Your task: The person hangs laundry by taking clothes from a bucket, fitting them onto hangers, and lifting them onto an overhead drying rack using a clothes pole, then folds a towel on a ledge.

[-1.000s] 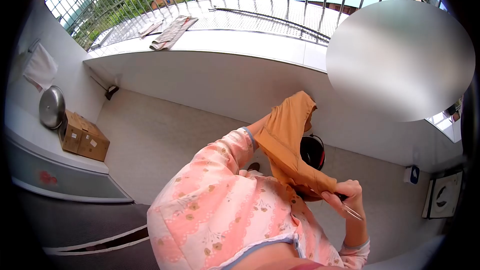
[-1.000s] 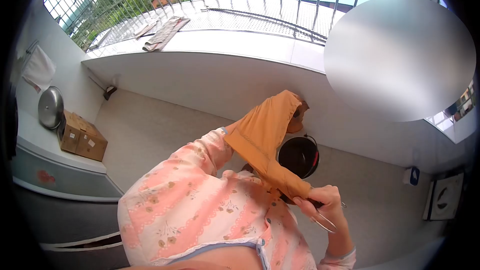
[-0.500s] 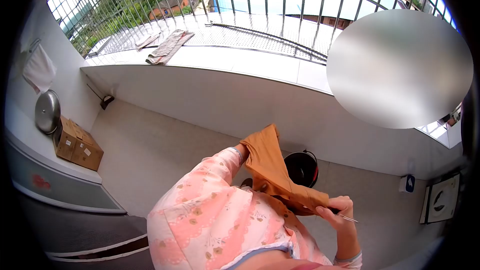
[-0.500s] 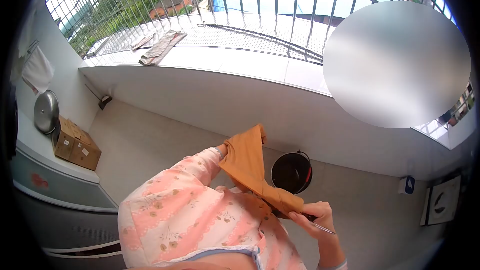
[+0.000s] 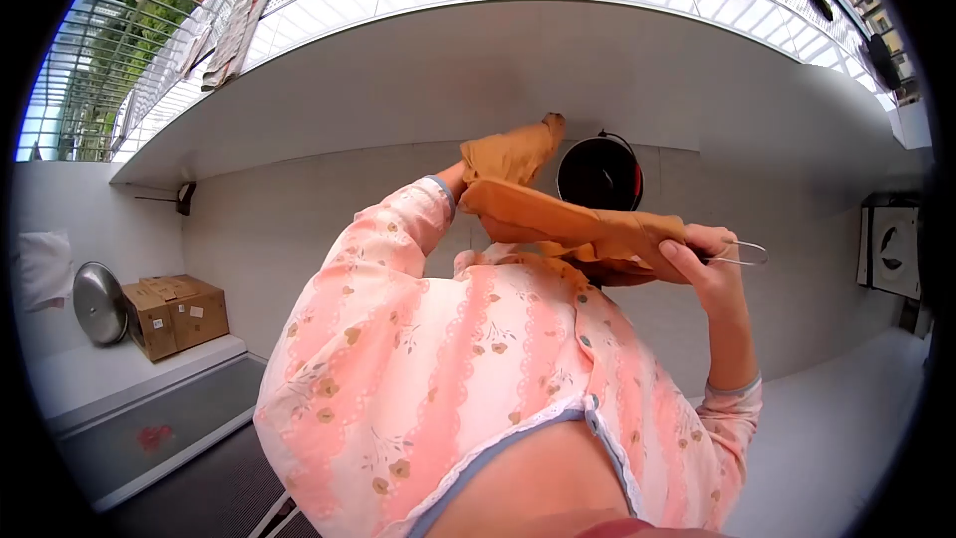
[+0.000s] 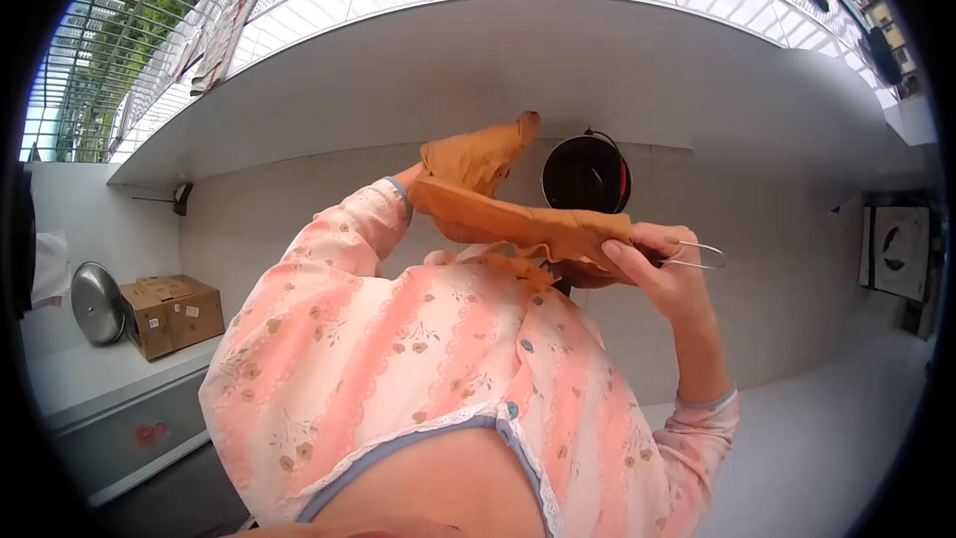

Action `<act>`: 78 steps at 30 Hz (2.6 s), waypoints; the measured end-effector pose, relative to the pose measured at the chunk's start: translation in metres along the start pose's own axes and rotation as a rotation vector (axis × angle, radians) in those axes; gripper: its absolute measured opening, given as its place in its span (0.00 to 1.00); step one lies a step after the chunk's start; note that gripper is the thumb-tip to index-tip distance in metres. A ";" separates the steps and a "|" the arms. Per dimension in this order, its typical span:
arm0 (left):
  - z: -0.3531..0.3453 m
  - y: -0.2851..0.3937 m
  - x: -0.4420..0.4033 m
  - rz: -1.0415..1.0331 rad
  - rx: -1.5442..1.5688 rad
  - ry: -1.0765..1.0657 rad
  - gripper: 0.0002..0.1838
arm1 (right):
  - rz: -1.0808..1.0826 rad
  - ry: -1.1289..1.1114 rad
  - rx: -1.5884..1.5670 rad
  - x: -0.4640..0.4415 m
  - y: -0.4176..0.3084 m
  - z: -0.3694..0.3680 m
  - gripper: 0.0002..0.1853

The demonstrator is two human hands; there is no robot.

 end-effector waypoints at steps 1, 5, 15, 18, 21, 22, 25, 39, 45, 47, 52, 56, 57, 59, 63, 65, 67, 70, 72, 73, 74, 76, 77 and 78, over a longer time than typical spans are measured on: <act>-0.005 -0.003 0.003 0.018 -0.002 -0.012 0.20 | -0.043 0.063 -0.044 0.002 0.015 0.004 0.07; -0.017 0.013 0.014 0.022 -0.011 -0.065 0.21 | -0.198 0.279 -0.336 0.016 0.050 0.021 0.08; -0.046 0.024 0.047 0.284 0.007 -0.256 0.24 | -0.175 0.584 -0.666 0.058 0.106 0.046 0.11; -0.020 0.082 0.063 0.148 -0.103 -0.572 0.22 | -0.133 0.741 -0.775 0.083 0.126 0.063 0.11; 0.018 0.144 0.081 0.044 -0.272 -0.213 0.21 | -0.058 0.843 -0.846 0.107 0.116 0.067 0.11; 0.033 0.161 0.084 -0.050 -0.209 -0.073 0.20 | -0.056 0.854 -0.852 0.112 0.116 0.067 0.11; 0.057 0.207 0.090 -0.457 -0.039 0.330 0.17 | -0.010 0.885 -0.849 0.135 0.125 0.070 0.11; -0.047 0.190 0.065 -1.018 0.149 0.323 0.22 | 0.083 0.878 -0.729 0.181 0.116 0.073 0.20; -0.029 0.114 0.025 -0.427 0.937 0.326 0.23 | 0.056 0.965 -0.609 0.192 0.126 0.082 0.22; -0.022 0.147 0.041 -0.846 0.365 0.447 0.22 | 0.024 0.928 -0.557 0.200 0.136 0.088 0.21; 0.005 0.108 0.015 -0.614 1.050 0.116 0.26 | 0.113 0.955 -0.607 0.200 0.106 0.094 0.23; -0.057 0.091 -0.004 -0.166 1.105 -0.498 0.30 | 0.116 1.066 -0.725 0.180 0.087 0.091 0.28; -0.065 0.108 -0.001 -0.158 1.014 -0.499 0.27 | 0.069 1.151 -0.661 0.169 0.081 0.087 0.29; -0.047 0.124 -0.013 -0.112 0.982 -0.471 0.25 | 0.027 1.227 -0.594 0.144 0.067 0.079 0.30; -0.011 0.092 -0.033 0.073 1.001 -0.513 0.21 | 0.000 1.355 -0.651 0.116 0.060 0.085 0.30; 0.005 0.088 -0.044 0.166 0.993 -0.497 0.20 | 0.031 1.342 -0.704 0.104 0.059 0.084 0.30; 0.022 0.095 -0.057 0.101 0.935 -0.455 0.17 | -0.007 1.466 -0.753 0.093 0.052 0.077 0.30; 0.070 0.115 -0.099 -0.157 0.755 -0.208 0.17 | -0.040 1.497 -0.735 0.086 0.056 0.062 0.29; 0.106 0.128 -0.112 -0.104 0.182 -0.075 0.20 | -0.058 1.531 -0.716 0.080 0.055 0.058 0.29; 0.113 0.130 -0.114 -0.127 0.056 -0.045 0.24 | -0.061 1.547 -0.706 0.079 0.054 0.056 0.29; 0.118 0.131 -0.114 -0.124 0.058 -0.051 0.24 | -0.067 1.564 -0.698 0.080 0.052 0.054 0.29; 0.122 0.124 -0.111 0.186 0.252 -0.170 0.29 | -0.076 1.589 -0.680 0.079 0.052 0.051 0.29; 0.122 0.109 -0.117 0.234 0.332 -0.149 0.34 | -0.083 1.597 -0.672 0.079 0.053 0.049 0.29; 0.120 0.104 -0.114 0.291 0.241 -0.140 0.32 | -0.084 1.605 -0.669 0.077 0.052 0.048 0.29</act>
Point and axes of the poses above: each hand's wrist, its own x-axis away from the middle knuckle, its own z-axis out of the back of the hand, y = z × x, the point moved 2 cm from there along -x, towards the middle knuckle, and after that the axes turned 7 degrees about -y, right-handed, at the moved point
